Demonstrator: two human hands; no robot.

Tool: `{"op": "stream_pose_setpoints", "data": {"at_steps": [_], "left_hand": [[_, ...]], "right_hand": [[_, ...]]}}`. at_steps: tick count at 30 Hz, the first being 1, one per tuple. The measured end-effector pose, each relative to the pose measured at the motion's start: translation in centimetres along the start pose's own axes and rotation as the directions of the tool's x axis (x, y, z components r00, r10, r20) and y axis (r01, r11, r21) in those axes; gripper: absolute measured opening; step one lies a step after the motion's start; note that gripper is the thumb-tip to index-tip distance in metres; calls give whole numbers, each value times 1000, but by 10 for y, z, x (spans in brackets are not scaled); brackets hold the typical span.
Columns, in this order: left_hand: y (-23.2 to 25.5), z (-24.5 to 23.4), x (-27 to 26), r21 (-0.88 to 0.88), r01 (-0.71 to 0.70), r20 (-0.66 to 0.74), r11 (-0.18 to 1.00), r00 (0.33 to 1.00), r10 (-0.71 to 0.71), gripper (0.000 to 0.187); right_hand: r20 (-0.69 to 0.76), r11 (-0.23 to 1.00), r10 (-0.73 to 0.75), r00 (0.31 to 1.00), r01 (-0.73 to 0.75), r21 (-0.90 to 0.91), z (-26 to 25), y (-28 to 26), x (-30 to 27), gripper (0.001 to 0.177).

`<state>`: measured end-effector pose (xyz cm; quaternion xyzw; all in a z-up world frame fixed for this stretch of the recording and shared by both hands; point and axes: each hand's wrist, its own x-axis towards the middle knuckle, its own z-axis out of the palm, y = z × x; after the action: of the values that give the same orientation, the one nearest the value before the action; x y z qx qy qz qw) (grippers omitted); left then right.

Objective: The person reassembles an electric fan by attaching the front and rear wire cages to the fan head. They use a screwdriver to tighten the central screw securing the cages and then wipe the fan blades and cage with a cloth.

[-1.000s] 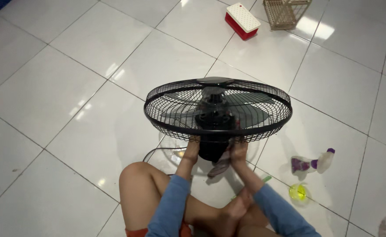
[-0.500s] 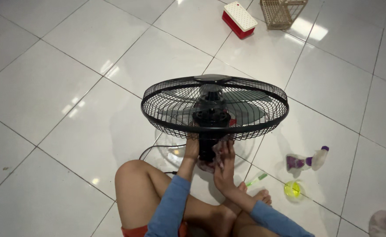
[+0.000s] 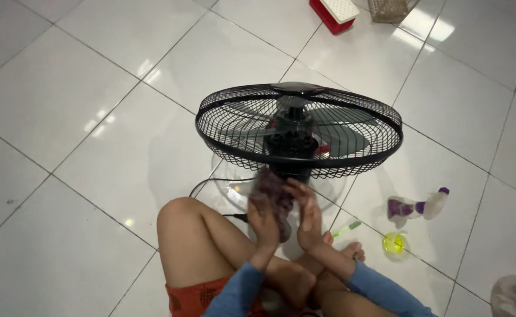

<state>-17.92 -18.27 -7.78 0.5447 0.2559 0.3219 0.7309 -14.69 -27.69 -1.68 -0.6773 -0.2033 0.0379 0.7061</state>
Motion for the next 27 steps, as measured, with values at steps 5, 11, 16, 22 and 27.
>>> {"op": "stream_pose_setpoints", "data": {"at_steps": [5, 11, 16, 22, 27], "left_hand": [[-1, 5, 22, -197, -122, -172, 973, 981, 88, 50], [41, 23, 50, 330, -528, 285, 783, 846, 450, 42], [-8, 11, 80, 493, -792, 535, 360, 602, 592, 23], [-74, -4, 142, 429, -557, 595, 711, 767, 243, 22], [-3, 10, 68, 286, 122, 193, 951, 964, -182, 33]], "right_hand": [[-260, 983, 26, 965, -73, -170, -28, 53, 27, 42], [257, 196, 460, 850, -380, 904, -88, 155, 95, 51], [220, 815, 412, 884, -466, 345, -92, 155, 90, 44], [77, 854, 505, 859, -511, 97, -64, 105, 89, 32], [62, 833, 521, 851, -523, 181, -58, 91, 88, 30]]}}
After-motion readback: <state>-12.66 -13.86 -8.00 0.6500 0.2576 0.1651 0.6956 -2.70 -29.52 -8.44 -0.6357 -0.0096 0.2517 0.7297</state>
